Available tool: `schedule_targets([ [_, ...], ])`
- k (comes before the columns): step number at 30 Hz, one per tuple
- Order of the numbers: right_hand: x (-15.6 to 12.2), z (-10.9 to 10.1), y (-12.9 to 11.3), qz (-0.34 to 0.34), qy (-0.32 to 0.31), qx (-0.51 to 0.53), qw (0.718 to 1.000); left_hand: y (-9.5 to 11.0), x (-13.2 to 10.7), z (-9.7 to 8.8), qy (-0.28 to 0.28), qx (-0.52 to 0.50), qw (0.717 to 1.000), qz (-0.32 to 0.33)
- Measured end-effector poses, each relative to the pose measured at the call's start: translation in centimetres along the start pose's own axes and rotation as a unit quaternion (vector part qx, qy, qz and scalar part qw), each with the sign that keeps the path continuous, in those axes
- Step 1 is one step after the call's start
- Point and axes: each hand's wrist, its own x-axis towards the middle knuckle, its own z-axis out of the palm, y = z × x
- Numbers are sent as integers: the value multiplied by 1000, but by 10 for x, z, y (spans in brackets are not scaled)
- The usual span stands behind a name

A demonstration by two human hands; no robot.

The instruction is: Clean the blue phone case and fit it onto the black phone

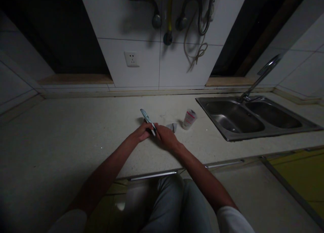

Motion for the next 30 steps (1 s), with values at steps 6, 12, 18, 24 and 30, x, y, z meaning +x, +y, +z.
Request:
schedule_targets([
  [6,-2,-2,-2,35,50,50,997,0,4,-3,14,-44,996,-74],
  [12,-1,-4,-10,104,-11,3,995,-1,6,-9,7,-68,992,-103],
  [18,0,-4,-15,79,-36,26,996,2,8,-13,6,-58,992,-112],
  [24,-3,-2,-16,58,-55,26,996,2,12,-23,-19,-54,991,-124],
  [30,-5,-2,-13,45,-51,19,997,2,10,-27,-48,-48,987,-147],
])
